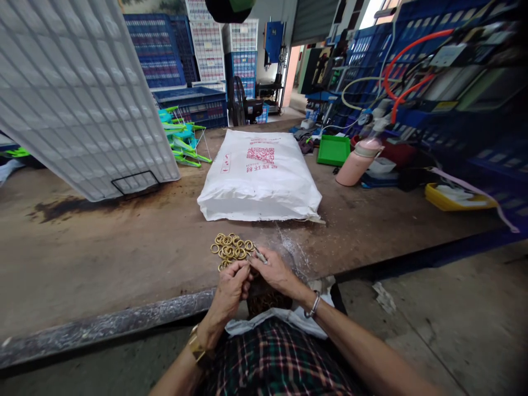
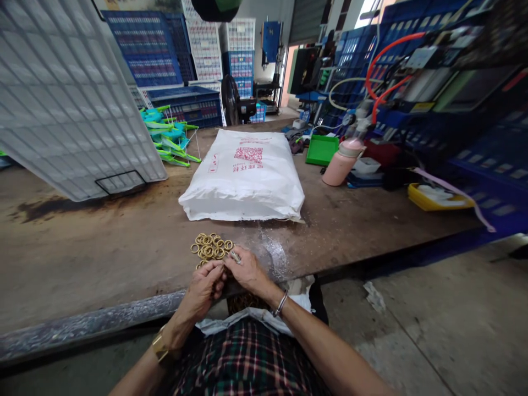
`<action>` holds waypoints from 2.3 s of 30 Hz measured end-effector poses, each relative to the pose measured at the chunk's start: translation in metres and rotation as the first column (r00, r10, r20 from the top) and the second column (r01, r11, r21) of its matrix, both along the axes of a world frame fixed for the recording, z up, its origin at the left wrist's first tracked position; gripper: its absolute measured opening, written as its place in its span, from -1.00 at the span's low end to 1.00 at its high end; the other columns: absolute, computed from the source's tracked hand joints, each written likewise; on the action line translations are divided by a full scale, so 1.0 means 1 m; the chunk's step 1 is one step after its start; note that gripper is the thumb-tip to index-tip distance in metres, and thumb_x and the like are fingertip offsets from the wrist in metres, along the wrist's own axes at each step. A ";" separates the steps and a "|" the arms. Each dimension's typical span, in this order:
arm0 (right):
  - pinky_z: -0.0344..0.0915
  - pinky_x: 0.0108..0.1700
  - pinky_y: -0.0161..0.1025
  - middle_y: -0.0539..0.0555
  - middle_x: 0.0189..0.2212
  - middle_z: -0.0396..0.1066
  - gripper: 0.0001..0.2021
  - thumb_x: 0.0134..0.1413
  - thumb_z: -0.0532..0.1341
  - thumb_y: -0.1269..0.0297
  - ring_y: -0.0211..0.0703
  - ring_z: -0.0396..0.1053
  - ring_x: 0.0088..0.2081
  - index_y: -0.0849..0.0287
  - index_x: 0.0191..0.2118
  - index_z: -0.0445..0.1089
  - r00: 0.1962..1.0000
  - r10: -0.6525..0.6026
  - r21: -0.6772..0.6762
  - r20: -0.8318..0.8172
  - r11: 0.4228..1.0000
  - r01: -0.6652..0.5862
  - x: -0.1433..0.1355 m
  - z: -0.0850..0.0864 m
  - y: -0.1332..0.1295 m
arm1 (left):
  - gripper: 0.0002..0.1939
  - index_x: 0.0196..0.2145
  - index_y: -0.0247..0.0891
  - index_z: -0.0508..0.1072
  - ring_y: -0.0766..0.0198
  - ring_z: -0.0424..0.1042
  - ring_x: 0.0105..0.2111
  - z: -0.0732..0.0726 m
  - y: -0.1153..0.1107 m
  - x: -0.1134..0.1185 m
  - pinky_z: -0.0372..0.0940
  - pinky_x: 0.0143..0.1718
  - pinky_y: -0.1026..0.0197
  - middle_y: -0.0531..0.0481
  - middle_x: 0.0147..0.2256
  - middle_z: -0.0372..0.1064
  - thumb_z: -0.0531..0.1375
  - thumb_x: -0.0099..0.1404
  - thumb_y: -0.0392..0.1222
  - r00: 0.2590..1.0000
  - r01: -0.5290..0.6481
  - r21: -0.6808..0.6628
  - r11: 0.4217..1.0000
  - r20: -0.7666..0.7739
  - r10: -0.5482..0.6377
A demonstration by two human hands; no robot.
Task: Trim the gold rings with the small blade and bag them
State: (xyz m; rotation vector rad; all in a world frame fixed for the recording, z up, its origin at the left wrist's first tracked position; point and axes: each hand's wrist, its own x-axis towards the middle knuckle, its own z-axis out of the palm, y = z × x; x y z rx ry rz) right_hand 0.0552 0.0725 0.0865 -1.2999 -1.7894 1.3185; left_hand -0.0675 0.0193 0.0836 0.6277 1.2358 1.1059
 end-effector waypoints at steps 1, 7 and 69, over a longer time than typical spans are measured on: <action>0.03 -0.50 -0.41 -0.11 -0.60 0.16 -0.86 -0.01 0.06 0.25 -0.35 0.09 -0.53 0.19 -0.49 0.21 1.000 0.006 0.004 -0.005 1.000 -0.006 0.000 0.000 0.000 | -0.64 -0.35 -0.31 0.38 0.55 0.05 -0.73 0.000 0.000 0.000 -0.10 -0.75 0.45 0.16 -0.59 0.21 0.25 0.00 0.03 1.000 -0.003 0.003 1.000 0.014 0.003; 0.09 -0.46 -0.39 -0.05 -0.58 0.26 -0.79 0.11 -0.05 0.27 -0.32 0.17 -0.53 0.18 -0.47 0.22 0.999 -0.018 0.080 0.047 0.997 0.014 0.005 -0.005 0.002 | -0.67 -0.41 -0.30 0.34 0.56 0.04 -0.72 0.001 -0.001 0.001 -0.09 -0.75 0.45 0.17 -0.58 0.18 0.24 0.03 0.04 0.999 -0.005 0.048 0.999 0.051 0.002; 0.07 -0.46 -0.40 -0.10 -0.57 0.21 -0.86 -0.06 0.07 0.29 -0.35 0.10 -0.53 0.19 -0.40 0.34 0.978 0.061 0.023 -0.202 0.998 -0.057 0.008 -0.003 -0.002 | -0.63 -0.38 -0.29 0.29 0.56 0.12 -0.72 -0.005 -0.007 -0.002 -0.10 -0.75 0.49 0.16 -0.58 0.25 0.34 -0.09 -0.11 0.937 -0.137 -0.104 0.985 0.309 0.163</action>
